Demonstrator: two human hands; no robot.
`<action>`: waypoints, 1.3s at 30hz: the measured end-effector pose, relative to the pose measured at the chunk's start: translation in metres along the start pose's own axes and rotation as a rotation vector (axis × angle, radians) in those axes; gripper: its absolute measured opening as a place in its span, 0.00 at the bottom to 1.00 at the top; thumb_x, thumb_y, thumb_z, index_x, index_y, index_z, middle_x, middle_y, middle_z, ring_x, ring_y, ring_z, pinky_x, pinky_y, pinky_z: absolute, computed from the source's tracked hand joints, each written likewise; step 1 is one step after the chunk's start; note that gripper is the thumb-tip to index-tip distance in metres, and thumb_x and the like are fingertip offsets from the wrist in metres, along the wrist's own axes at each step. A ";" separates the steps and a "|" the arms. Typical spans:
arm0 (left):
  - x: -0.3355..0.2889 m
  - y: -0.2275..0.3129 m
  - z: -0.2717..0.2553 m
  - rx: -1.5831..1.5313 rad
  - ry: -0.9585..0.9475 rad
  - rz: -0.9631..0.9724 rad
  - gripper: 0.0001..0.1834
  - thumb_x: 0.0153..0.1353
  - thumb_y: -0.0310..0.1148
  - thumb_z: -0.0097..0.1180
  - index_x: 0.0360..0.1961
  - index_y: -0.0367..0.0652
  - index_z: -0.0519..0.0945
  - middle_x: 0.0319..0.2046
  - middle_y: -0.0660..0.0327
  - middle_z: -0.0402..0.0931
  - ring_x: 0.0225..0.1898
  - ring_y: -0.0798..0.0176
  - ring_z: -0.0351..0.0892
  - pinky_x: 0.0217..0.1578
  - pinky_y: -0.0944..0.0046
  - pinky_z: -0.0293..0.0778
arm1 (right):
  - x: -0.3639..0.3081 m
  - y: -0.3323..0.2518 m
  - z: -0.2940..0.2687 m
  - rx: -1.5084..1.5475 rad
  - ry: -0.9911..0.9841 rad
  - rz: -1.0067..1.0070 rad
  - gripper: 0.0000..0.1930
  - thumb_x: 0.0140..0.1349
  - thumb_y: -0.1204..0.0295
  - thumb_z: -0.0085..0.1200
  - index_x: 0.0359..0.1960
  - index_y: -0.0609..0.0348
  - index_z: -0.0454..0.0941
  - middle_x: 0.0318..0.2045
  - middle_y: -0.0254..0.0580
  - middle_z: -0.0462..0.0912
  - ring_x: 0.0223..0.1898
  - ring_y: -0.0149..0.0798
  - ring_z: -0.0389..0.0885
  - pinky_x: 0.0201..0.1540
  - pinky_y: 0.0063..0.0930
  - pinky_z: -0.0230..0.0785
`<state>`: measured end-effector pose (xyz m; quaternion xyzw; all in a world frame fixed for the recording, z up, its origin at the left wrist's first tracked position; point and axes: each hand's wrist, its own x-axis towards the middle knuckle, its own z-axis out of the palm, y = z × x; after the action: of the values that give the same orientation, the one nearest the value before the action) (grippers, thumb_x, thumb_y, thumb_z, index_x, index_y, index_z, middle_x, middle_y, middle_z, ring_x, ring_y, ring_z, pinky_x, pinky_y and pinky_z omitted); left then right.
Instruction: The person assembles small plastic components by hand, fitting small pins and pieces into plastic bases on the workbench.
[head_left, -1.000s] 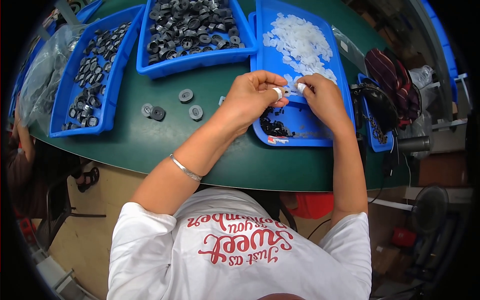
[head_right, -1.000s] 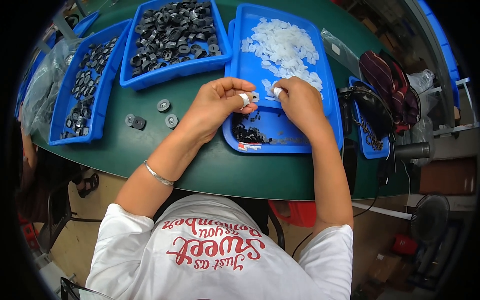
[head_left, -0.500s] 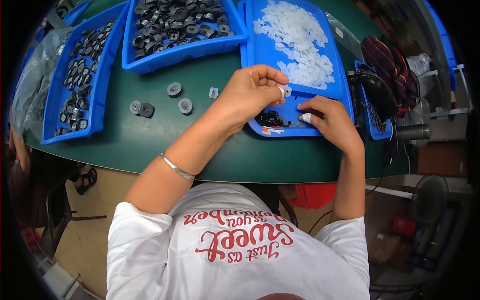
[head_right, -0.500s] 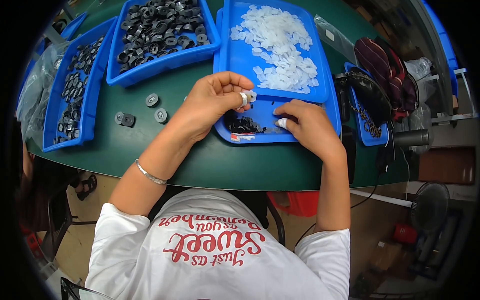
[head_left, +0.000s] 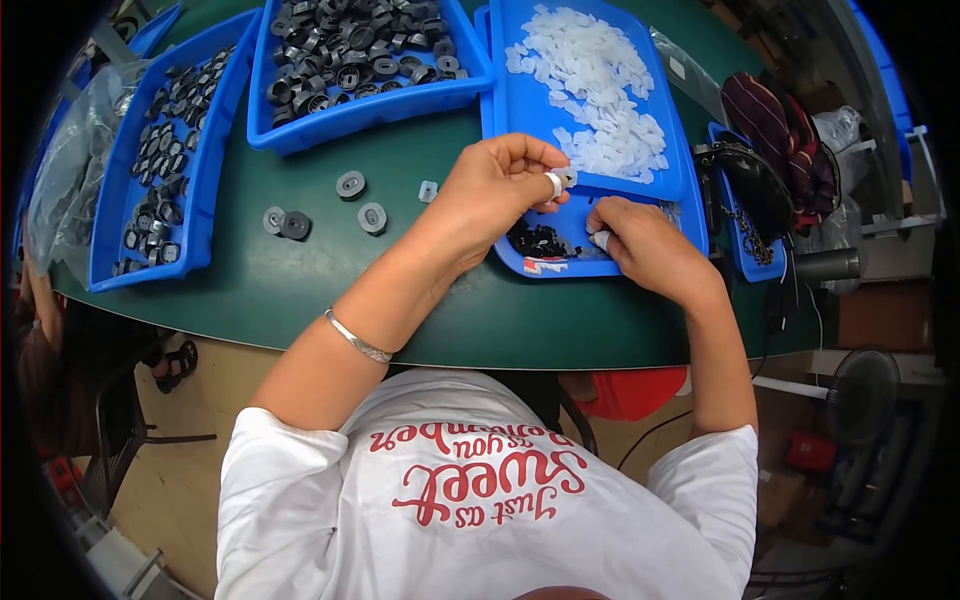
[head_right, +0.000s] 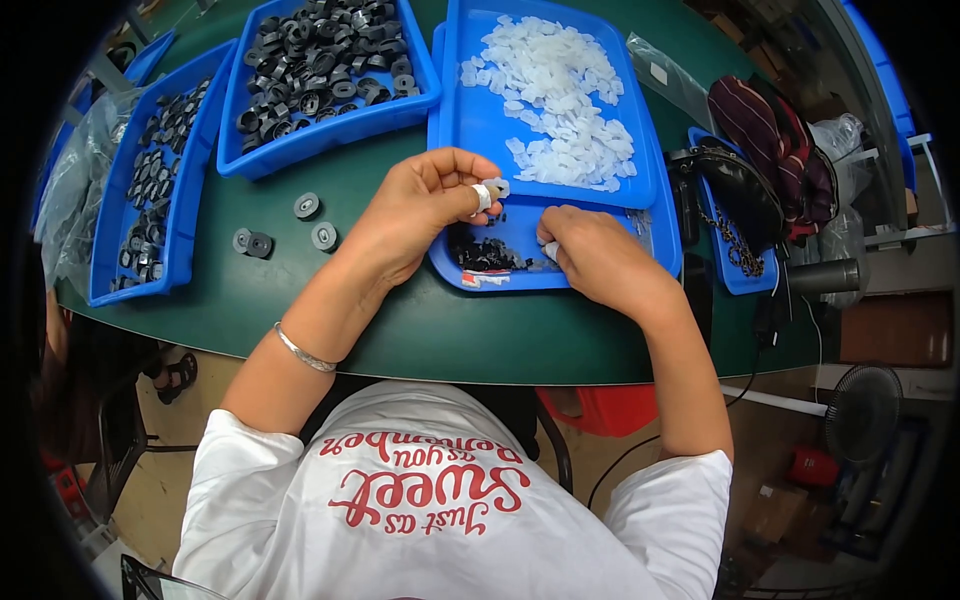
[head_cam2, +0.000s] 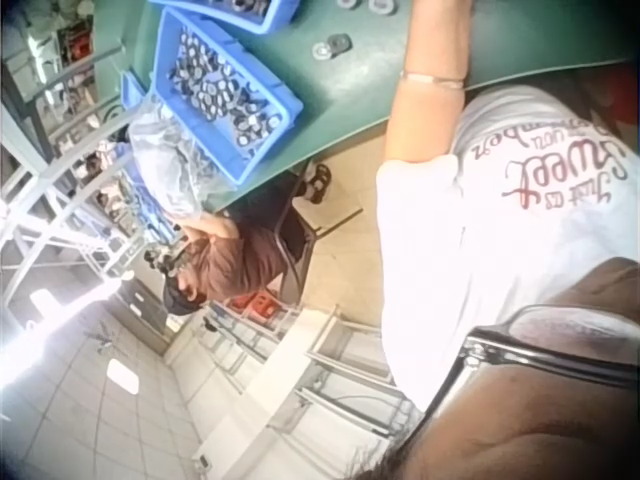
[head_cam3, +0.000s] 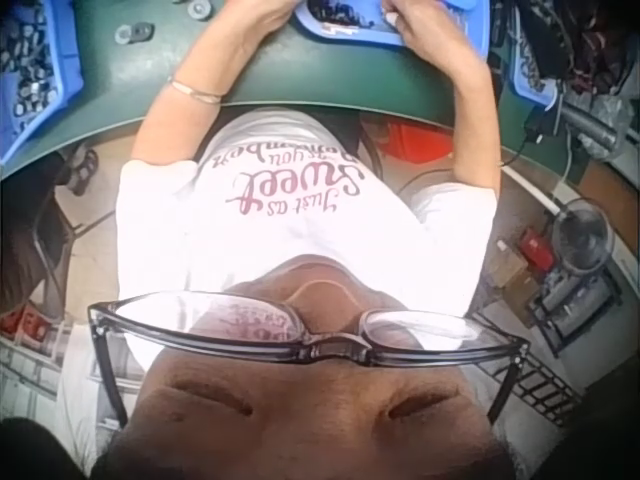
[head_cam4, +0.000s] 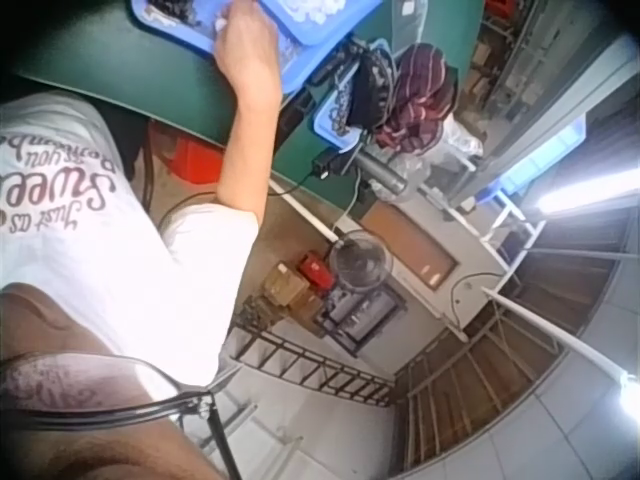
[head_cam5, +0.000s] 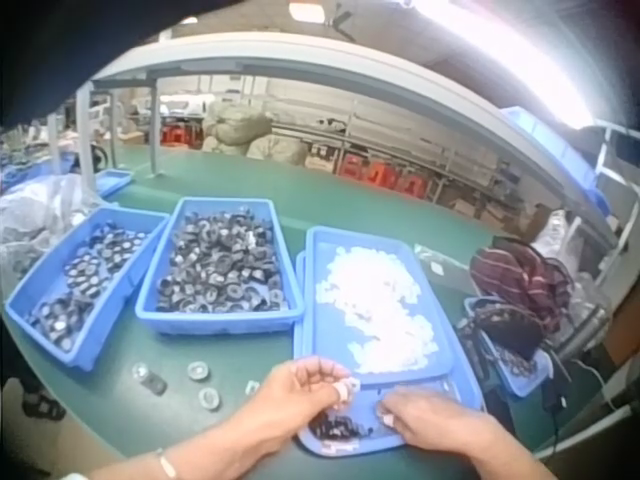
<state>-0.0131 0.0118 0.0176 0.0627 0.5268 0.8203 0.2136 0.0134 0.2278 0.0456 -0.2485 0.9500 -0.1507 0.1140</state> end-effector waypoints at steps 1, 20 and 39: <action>0.000 0.000 0.000 0.000 -0.002 0.000 0.11 0.55 0.21 0.56 0.41 0.32 0.75 0.34 0.58 0.78 0.35 0.69 0.78 0.36 0.72 0.73 | 0.000 -0.001 -0.001 0.021 -0.004 -0.015 0.08 0.53 0.84 0.48 0.35 0.66 0.73 0.35 0.52 0.77 0.40 0.53 0.76 0.43 0.40 0.68; 0.001 -0.006 0.002 -0.067 0.081 0.068 0.11 0.55 0.19 0.55 0.40 0.30 0.75 0.32 0.56 0.79 0.33 0.68 0.80 0.37 0.73 0.77 | 0.024 -0.034 0.022 1.317 0.461 0.236 0.08 0.59 0.75 0.55 0.38 0.66 0.76 0.29 0.38 0.80 0.28 0.25 0.76 0.30 0.16 0.69; 0.003 -0.008 0.007 -0.006 0.147 0.142 0.12 0.54 0.16 0.51 0.42 0.27 0.72 0.34 0.54 0.77 0.33 0.68 0.80 0.35 0.73 0.78 | 0.033 -0.042 0.030 1.356 0.609 0.255 0.05 0.61 0.78 0.50 0.37 0.64 0.72 0.35 0.43 0.79 0.30 0.27 0.75 0.33 0.18 0.68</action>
<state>-0.0112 0.0212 0.0134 0.0389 0.5330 0.8373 0.1158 0.0125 0.1686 0.0271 0.0406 0.6600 -0.7501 -0.0092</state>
